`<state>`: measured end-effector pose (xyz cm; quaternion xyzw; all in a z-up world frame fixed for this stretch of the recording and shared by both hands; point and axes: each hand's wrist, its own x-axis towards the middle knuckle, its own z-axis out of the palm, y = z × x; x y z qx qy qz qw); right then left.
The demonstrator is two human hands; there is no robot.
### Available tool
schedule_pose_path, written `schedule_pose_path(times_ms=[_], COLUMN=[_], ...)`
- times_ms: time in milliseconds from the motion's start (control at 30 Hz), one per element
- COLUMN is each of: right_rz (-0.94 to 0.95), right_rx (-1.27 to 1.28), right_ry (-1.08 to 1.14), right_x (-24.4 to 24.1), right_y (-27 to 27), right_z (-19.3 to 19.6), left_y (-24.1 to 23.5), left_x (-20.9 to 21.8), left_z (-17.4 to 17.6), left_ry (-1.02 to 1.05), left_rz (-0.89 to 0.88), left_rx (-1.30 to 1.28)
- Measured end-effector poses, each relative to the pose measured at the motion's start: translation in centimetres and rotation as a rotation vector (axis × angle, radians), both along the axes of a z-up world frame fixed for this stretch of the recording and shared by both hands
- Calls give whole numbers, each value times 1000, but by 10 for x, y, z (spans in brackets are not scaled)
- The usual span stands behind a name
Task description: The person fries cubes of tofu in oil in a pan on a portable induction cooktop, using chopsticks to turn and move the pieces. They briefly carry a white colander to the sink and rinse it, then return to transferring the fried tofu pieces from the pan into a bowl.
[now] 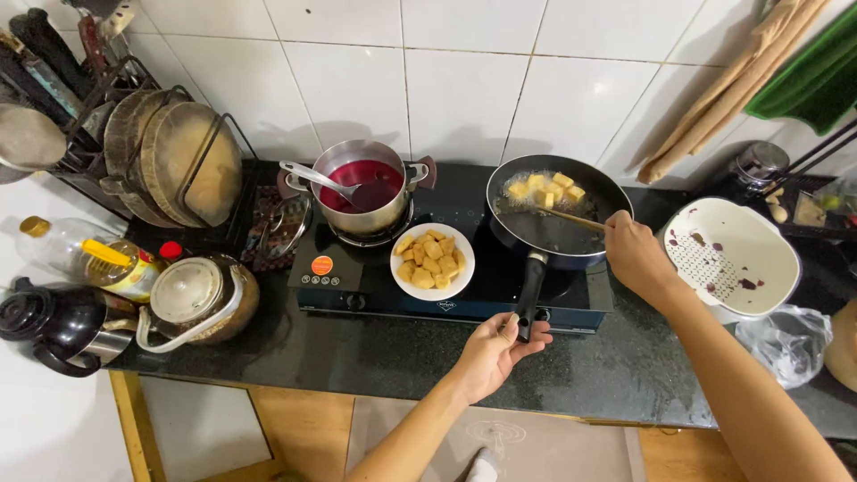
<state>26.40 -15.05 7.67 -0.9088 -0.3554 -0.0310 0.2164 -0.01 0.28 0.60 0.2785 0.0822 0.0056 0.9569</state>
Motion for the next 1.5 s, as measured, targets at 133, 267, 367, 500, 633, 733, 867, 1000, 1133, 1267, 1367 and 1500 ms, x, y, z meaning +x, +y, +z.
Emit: schedule_pose_path(times_ms=[133,267,367,500,633,733,867,1000,1133,1267,1367,1500], right_rz=[80,4,-93,-77,-62,-67,-12,-19,69,103,114,53], right_rx=[66,24,-7,1,102,116,35,-31,-97,-249,-295,-345], right_ry=[-48,-6,26,6,25,8,-39,-23,-120,-195,-199,-166], right_x=[-10,-9,3,7,1,-6,-28,-39,-34,-48,-51,-61], right_y=[-4,-12,-11,-2,1,1,5,26,33,24,15,11], right_z=[7,11,-4,-21,-21,-10,19,33,25,38,48,62], left_y=[2,4,4,4,3,4,3,1,1,3,2,4], left_x=[-2,-4,-3,-3,-2,-2,0,-1,-1,-1,-1,-2], left_z=[4,9,6,7,7,7,5,7,7,7,3,3], left_ry=[-6,8,-1,-3,-7,-24,-15,-13,0,8,-3,0], left_rz=[-12,-24,-28,-28,-34,-35,-36,-34,-27,-28,-28,-39], left_rx=[-13,9,11,9,-10,6,-10,-18,5,-28,-46,-52])
